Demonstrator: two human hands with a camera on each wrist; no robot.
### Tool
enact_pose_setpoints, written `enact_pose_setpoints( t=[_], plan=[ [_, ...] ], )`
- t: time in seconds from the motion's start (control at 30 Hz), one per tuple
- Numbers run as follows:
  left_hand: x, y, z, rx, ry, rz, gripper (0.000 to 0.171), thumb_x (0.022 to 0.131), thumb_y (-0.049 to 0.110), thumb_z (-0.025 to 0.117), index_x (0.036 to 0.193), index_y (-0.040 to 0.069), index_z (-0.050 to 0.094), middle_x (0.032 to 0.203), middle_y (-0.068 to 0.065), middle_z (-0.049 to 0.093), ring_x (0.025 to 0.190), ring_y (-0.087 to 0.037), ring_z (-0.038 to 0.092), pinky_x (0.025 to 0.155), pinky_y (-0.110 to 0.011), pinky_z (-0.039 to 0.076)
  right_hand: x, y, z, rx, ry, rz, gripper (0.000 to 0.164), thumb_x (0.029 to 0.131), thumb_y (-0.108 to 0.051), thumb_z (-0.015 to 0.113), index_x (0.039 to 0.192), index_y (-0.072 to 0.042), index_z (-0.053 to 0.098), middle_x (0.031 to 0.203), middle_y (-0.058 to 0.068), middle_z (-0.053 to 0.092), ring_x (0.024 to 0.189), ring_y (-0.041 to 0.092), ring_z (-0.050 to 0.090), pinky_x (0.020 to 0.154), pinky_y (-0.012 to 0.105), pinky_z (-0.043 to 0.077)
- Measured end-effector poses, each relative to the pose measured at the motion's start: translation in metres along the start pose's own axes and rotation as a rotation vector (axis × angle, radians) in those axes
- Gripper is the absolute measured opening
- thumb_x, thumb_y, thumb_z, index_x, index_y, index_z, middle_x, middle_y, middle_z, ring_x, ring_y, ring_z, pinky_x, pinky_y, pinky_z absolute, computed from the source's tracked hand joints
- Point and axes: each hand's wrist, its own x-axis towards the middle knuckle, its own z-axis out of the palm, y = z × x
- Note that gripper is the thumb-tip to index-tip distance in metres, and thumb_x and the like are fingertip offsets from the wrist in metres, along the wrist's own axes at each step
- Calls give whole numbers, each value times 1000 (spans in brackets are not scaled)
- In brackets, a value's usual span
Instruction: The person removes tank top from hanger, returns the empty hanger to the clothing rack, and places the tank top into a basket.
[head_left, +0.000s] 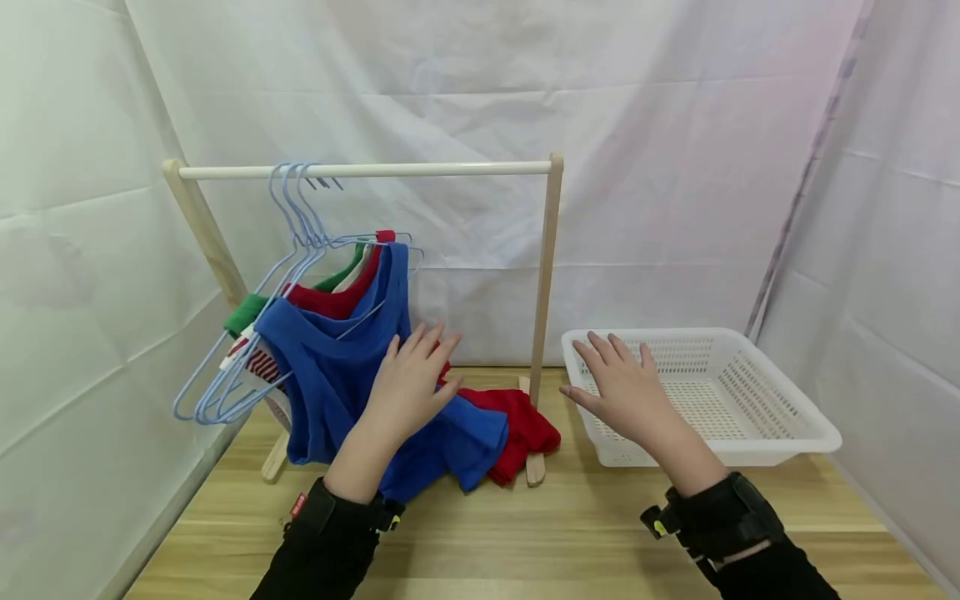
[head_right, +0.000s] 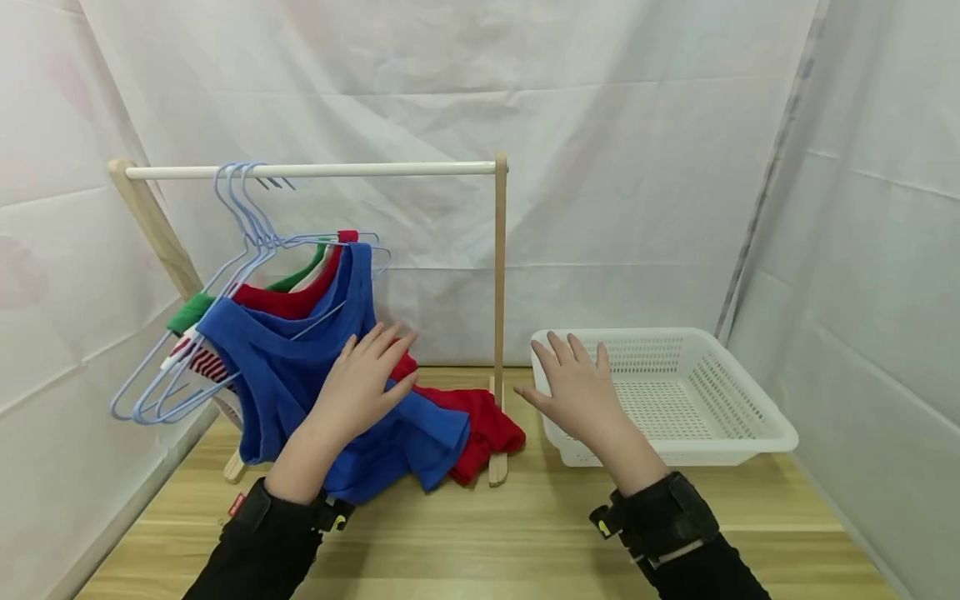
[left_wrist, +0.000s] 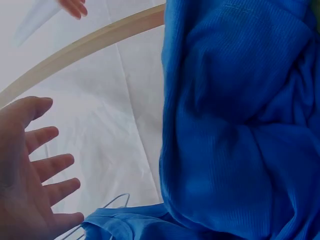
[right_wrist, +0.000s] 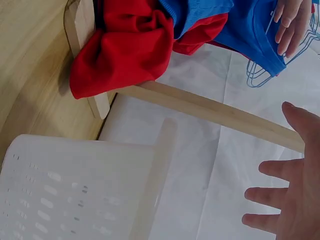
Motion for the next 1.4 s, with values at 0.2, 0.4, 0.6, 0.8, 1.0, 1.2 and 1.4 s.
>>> enact_pose_setpoints(
  t=[0.2,0.4,0.6,0.8,1.0,1.2,1.4],
  plan=[
    [-6,0,-4,5,201,58,52,89,30,69,137,14,57,141,-12,52,128,-32,46,106,-58,32,-2,1,-1,18,31,20,73,93,-51,60,149,-9,39,151,19,35,139,42,26,107,69,10],
    [-13,-4,-11,-29,400,112,41,89,23,68,128,11,64,126,-10,61,115,-30,55,99,-49,43,-4,2,-3,43,94,18,68,92,-46,63,146,-8,44,147,20,40,136,42,31,106,69,13],
    [-21,-8,-24,-69,540,84,36,90,22,65,124,8,66,123,-12,63,113,-31,57,95,-53,45,-8,-1,-6,72,150,12,64,93,-44,63,143,-8,47,145,19,43,135,41,34,106,67,15],
    [-34,-11,-37,-63,655,29,34,91,21,64,121,4,67,120,-14,65,111,-34,58,93,-55,45,-12,-5,-5,92,171,6,62,93,-41,64,142,-7,48,144,19,45,134,41,35,105,67,17],
    [-50,-13,-51,-57,828,52,32,92,21,57,114,1,69,114,-15,67,104,-36,60,88,-54,47,-15,-6,-4,103,173,9,62,93,-41,64,142,-7,48,144,20,45,134,42,35,105,67,17],
    [-64,-15,-65,-17,1034,43,26,93,15,55,104,-1,72,101,-16,70,91,-40,62,80,-52,47,-18,-6,-3,113,179,3,62,93,-39,65,142,-7,48,144,20,45,133,42,35,105,68,17],
    [-75,-24,-72,39,1200,-107,14,83,0,67,96,-2,73,94,-17,71,86,-42,62,75,-53,46,-20,-8,-1,106,180,-7,63,92,-41,65,142,-7,47,144,20,44,133,42,36,105,67,17]
  ],
)
